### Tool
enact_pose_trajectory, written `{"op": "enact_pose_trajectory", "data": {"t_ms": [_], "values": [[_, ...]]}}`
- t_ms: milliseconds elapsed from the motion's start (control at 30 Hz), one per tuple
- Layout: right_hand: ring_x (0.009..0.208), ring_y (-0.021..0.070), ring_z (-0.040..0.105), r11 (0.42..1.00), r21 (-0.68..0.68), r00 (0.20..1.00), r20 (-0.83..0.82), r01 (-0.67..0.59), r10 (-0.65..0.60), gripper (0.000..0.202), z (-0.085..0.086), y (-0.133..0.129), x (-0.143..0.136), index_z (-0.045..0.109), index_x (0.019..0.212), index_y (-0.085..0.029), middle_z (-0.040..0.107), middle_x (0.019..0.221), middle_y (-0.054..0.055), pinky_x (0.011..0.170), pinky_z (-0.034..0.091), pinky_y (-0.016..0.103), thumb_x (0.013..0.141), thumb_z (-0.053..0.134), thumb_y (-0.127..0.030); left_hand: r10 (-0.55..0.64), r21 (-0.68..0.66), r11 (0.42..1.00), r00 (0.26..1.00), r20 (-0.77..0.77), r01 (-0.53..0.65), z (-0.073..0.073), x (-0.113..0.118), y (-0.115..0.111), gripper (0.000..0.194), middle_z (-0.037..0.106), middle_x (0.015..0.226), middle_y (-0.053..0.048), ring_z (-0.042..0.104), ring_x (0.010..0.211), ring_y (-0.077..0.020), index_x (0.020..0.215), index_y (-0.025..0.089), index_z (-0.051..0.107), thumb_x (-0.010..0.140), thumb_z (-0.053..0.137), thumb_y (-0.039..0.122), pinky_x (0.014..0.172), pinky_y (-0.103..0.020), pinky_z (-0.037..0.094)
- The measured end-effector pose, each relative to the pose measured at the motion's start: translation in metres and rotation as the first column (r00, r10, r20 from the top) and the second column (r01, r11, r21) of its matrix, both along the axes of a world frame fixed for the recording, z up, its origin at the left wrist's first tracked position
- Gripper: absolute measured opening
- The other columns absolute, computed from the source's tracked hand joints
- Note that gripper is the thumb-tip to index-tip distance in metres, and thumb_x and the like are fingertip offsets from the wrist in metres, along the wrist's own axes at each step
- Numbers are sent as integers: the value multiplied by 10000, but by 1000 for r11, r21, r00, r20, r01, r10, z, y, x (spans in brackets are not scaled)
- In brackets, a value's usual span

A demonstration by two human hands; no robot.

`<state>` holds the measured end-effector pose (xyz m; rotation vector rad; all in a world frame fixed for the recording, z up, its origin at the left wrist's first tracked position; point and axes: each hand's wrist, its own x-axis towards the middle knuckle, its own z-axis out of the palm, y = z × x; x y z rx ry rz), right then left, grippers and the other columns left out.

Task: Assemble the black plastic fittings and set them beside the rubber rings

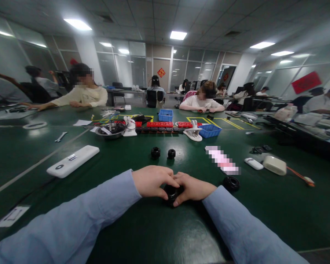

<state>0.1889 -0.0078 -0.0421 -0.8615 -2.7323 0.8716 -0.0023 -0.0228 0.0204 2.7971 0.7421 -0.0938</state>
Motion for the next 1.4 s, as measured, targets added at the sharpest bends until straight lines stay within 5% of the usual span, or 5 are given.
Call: {"op": "enact_pose_trajectory", "data": {"t_ms": [467, 967, 1400], "values": [[880, 215, 567, 986, -53, 985, -65, 156, -159, 461, 1, -5, -5, 685, 953, -208, 656, 897, 12, 786, 406, 309, 550, 800, -399, 175, 95, 980, 985, -12, -173, 2, 7, -7, 418, 591, 896, -27, 587, 812, -184, 1072, 232, 643, 705, 712, 420, 612, -237, 407], [823, 209, 581, 966, -28, 962, -93, 256, -257, 505, -4, -6, -13, 641, 1004, -190, 655, 908, 29, 717, 410, 286, 568, 786, -399, 403, 232, 893, 915, -33, -385, 1, 16, -15, 470, 634, 846, -77, 623, 778, -244, 873, 121, 659, 711, 645, 562, 599, -286, 433], [755, 188, 543, 924, 82, 927, -74, 373, -368, 456, -4, -12, -24, 602, 865, -151, 611, 838, 49, 656, 377, 278, 596, 752, -488, 551, 348, 781, 834, 9, -520, -14, 23, -15, 794, 653, 799, -157, 636, 737, -289, 794, 88, 659, 759, 275, 781, 613, -342, 417]]}}
